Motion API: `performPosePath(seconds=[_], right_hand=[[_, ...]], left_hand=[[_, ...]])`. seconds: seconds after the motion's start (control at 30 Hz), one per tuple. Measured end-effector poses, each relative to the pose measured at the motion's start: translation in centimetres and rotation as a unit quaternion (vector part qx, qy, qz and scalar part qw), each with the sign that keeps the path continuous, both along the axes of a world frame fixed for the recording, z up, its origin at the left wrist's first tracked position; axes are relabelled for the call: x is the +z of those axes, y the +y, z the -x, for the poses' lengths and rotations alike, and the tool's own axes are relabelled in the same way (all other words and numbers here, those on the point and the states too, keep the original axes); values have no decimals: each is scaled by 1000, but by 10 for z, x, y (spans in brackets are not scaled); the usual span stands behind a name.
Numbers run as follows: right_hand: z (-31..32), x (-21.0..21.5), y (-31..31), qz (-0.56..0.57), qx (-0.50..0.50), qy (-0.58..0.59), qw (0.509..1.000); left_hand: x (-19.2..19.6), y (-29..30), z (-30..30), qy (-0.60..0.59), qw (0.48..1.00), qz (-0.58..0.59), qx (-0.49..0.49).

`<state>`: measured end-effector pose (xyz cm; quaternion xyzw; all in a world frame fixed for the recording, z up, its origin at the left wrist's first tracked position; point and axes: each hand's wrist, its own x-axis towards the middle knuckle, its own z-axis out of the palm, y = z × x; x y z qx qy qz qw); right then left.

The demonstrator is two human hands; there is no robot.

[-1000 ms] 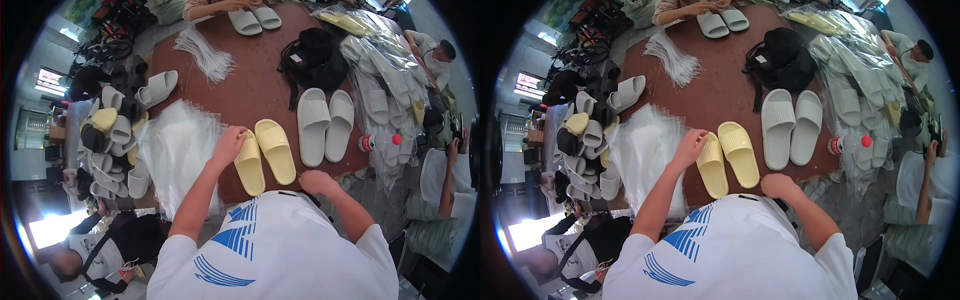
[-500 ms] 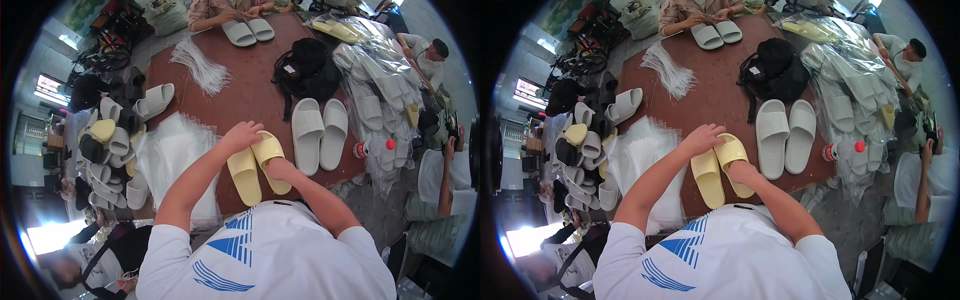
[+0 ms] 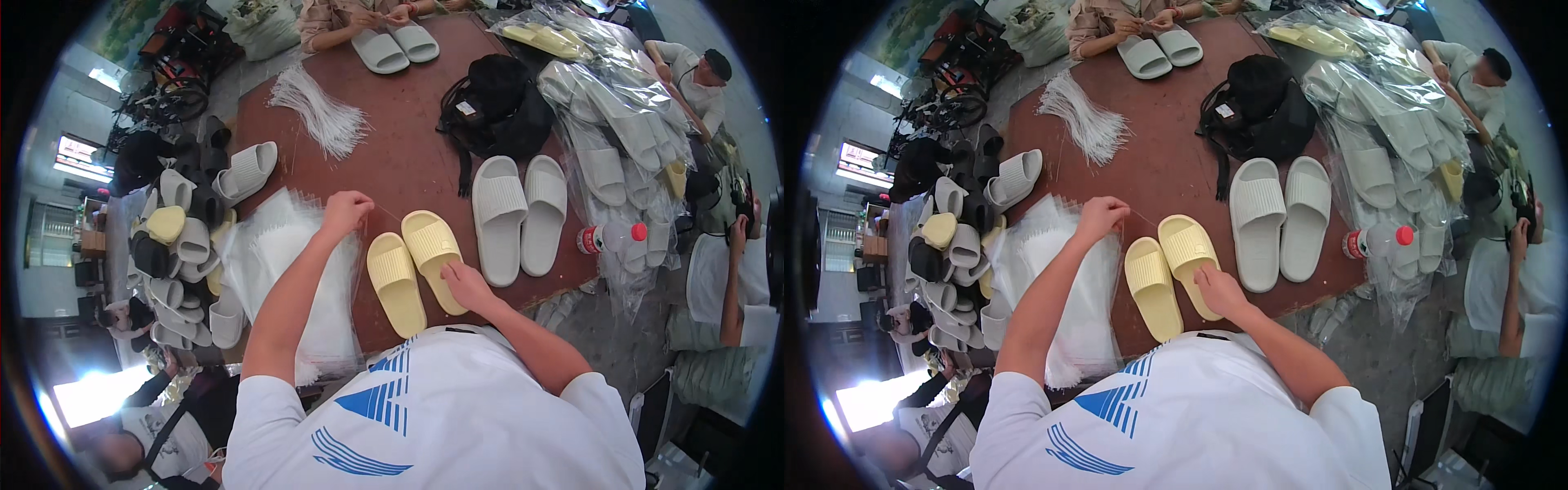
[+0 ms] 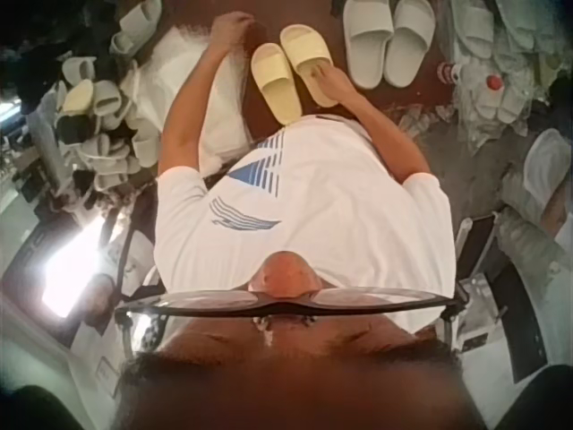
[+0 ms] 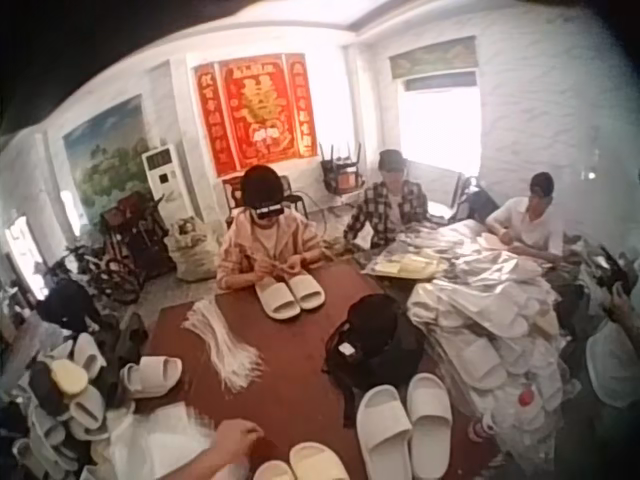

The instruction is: The person pairs slippers together by threading and fastening plastic tag ties through them by hand.

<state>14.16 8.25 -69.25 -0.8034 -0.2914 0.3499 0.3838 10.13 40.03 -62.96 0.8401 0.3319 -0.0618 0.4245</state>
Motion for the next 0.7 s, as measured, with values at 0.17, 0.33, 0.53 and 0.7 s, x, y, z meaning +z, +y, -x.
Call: performPosePath(seconds=[0.17,0.33,0.53,0.7], right_hand=[[8,18,2,39,5,405,913],[25,23,21,46,70,479,874],[44,17,36,32,29,510,859],[58,-26,49,33,3,282,959]], left_hand=[[-26,-13,31,-31,981,182,50],[-36,-31,43,-49,985,160,35],[-30,-49,43,-27,993,-48,-108],[-27,-48,24,31,988,-67,-138]])
